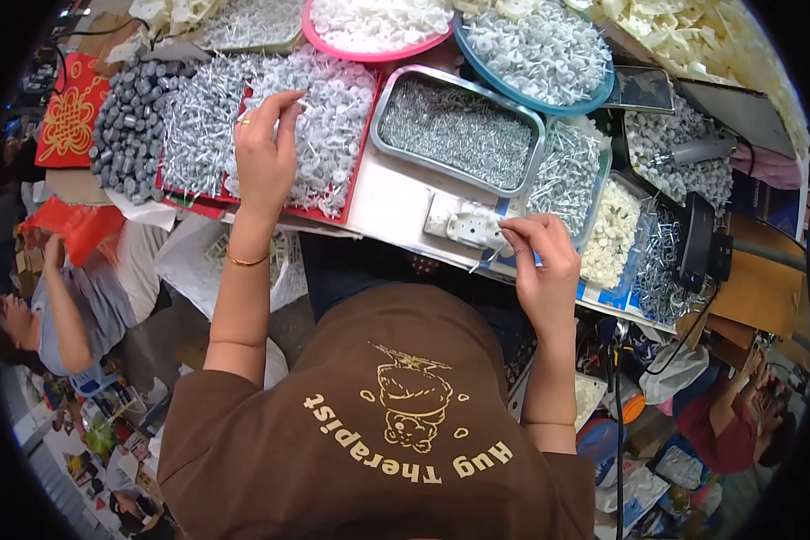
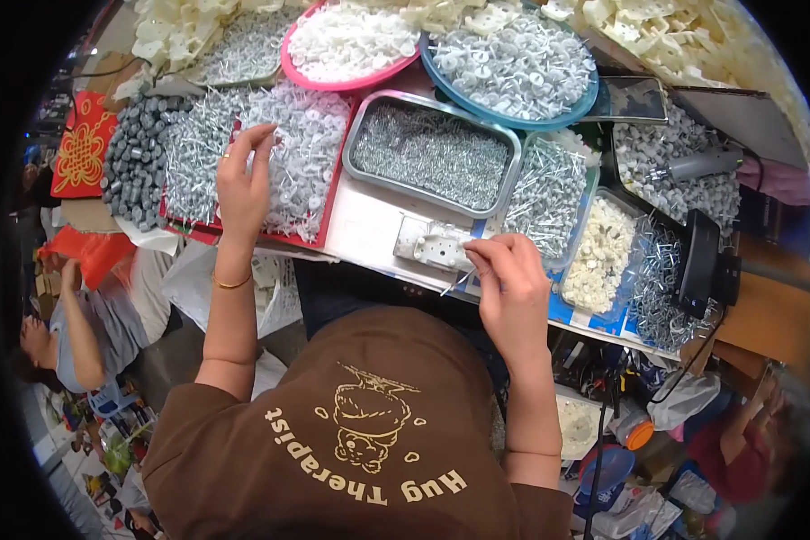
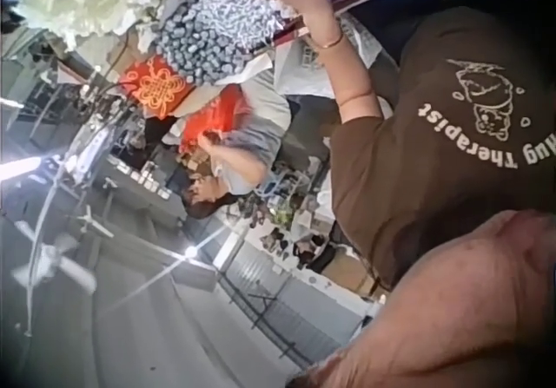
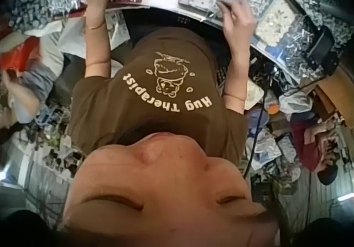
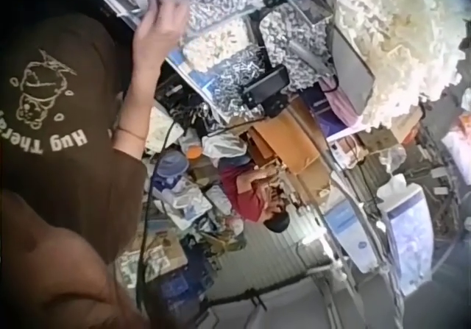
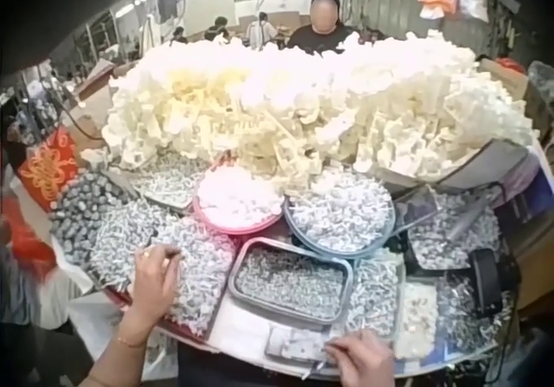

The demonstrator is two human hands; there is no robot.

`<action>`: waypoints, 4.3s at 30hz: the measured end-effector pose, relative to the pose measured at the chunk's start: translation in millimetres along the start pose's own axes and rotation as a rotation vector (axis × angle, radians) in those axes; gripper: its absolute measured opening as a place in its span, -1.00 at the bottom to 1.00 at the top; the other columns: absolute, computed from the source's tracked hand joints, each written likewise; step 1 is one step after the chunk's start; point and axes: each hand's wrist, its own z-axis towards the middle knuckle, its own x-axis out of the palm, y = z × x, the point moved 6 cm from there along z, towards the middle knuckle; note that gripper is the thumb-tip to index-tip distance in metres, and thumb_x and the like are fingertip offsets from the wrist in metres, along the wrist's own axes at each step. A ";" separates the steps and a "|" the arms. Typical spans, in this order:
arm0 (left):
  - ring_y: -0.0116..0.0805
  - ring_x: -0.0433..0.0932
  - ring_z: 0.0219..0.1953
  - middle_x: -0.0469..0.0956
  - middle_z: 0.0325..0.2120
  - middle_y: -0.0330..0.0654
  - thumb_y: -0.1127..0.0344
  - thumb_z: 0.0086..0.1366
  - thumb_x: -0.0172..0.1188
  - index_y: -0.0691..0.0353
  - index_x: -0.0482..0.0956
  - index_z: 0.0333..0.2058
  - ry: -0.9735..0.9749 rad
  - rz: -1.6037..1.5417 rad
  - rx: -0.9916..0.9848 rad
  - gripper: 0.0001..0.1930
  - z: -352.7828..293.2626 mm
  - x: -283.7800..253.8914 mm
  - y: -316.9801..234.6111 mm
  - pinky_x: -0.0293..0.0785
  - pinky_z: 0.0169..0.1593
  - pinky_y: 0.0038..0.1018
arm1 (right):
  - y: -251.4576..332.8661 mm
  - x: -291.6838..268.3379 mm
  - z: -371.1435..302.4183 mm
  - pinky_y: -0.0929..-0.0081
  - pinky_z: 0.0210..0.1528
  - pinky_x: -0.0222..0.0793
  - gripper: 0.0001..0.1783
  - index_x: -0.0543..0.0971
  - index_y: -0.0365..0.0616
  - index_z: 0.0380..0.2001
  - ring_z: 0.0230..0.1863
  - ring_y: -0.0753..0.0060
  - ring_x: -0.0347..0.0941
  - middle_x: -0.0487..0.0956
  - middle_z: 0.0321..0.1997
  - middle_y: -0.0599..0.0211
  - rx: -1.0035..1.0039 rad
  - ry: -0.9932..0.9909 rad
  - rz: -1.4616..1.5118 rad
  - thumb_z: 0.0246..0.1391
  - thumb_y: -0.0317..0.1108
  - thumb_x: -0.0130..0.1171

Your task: Assembling small plastic components onto cards and using a handheld tool to finish the packaging.

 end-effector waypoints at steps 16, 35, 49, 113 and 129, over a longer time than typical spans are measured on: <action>-0.39 0.55 -0.21 0.72 -0.20 -0.35 0.40 0.24 0.32 0.15 0.65 -0.29 0.471 -0.746 0.072 -0.93 -55.1 69.7 -149.0 0.08 0.13 -0.30 | 15.4 19.5 3.3 0.28 -0.30 0.32 -0.82 0.53 -0.15 -0.42 -0.44 0.23 0.44 0.53 -0.48 0.32 -0.148 -0.011 -0.221 -0.07 -0.56 0.35; -0.39 0.56 -0.11 0.68 -0.21 -0.43 0.30 0.18 0.37 0.07 0.67 -0.24 0.324 -0.520 0.237 -0.84 -72.7 71.9 -159.0 0.08 0.15 -0.17 | -49.4 -17.1 147.2 0.47 -0.20 0.37 -0.78 0.71 -0.14 -0.37 -0.30 0.36 0.46 0.61 -0.32 0.30 0.012 -0.237 -0.292 0.07 -0.20 0.40; -0.25 0.54 -0.16 0.66 -0.33 -0.24 0.16 0.16 0.35 0.08 0.74 -0.36 0.256 0.083 -0.012 -0.84 106.2 50.0 19.2 0.21 0.05 -0.20 | -9.2 -11.5 66.9 0.62 -0.13 0.46 -0.88 0.56 -0.30 -0.15 -0.23 0.57 0.57 0.66 -0.19 0.26 0.129 -0.165 0.479 0.26 -0.56 0.18; -0.41 0.66 -0.17 0.66 -0.19 -0.14 0.44 0.37 0.24 0.27 0.63 -0.14 0.516 -2.053 -0.982 -0.88 -73.8 85.5 -113.4 0.66 -0.05 -0.49 | 37.2 63.4 37.5 0.35 0.13 0.38 -0.93 0.20 -0.18 -0.13 0.01 0.25 0.51 0.57 0.01 -0.24 -0.129 -0.155 0.700 0.44 -0.45 -0.16; -0.26 0.69 -0.35 0.71 -0.42 -0.17 0.39 0.08 0.45 0.24 0.68 -0.44 0.381 -0.811 -0.024 -0.88 -61.7 71.2 -128.7 0.56 -0.25 -0.40 | -3.8 90.3 115.7 0.21 -0.25 0.44 -0.85 0.62 -0.20 -0.40 -0.35 0.09 0.52 0.58 -0.37 0.20 -0.253 0.197 -0.174 -0.03 -0.39 0.36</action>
